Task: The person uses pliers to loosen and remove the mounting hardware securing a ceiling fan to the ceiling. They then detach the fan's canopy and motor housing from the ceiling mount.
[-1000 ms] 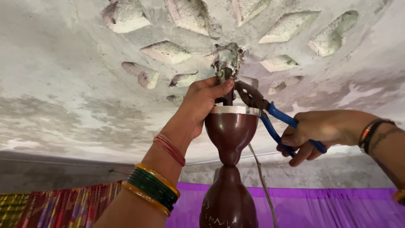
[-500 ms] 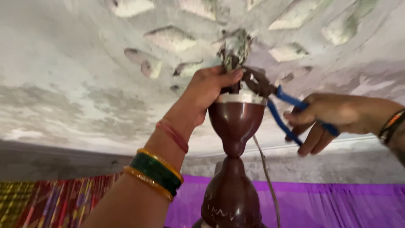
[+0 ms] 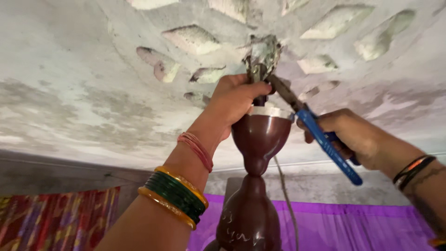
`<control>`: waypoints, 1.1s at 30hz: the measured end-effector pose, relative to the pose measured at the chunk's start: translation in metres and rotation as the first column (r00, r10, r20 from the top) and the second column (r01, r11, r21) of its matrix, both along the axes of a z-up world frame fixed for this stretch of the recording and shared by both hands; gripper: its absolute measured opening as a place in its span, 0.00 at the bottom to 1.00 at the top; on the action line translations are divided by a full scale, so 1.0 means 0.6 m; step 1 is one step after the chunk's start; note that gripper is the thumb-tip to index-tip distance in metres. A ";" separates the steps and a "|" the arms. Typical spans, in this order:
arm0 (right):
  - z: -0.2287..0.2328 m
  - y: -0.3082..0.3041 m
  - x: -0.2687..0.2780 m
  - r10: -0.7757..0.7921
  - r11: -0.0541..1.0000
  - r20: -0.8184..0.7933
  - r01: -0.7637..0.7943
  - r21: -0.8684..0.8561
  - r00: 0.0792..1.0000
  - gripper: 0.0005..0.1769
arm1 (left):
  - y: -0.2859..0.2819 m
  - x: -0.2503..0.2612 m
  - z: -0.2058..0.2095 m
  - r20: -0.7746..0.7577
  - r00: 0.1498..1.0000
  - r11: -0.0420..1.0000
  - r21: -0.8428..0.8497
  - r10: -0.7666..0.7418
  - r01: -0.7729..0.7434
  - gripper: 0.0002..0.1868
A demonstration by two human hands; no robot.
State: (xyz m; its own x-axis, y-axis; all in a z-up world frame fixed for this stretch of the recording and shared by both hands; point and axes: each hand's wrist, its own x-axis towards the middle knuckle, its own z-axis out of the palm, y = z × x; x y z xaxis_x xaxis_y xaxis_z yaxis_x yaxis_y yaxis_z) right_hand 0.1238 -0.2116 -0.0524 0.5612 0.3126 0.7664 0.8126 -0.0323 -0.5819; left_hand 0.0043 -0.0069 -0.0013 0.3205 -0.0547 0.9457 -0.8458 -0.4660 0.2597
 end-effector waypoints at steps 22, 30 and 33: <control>0.026 -0.030 -0.106 -0.794 0.527 0.339 0.849 -0.033 0.505 0.36 | 0.001 0.019 0.013 0.016 0.997 0.995 -0.051 -0.082 0.082 0.11; 0.011 -0.020 -0.073 -0.722 0.590 0.418 0.806 -0.046 0.552 0.26 | -0.004 0.003 0.005 -0.015 0.998 0.995 -0.077 -0.059 0.058 0.13; 0.006 -0.025 -0.082 -0.707 0.697 0.162 0.717 -0.007 0.689 0.39 | 0.001 0.005 0.005 -0.050 0.994 0.994 -0.046 -0.097 0.094 0.13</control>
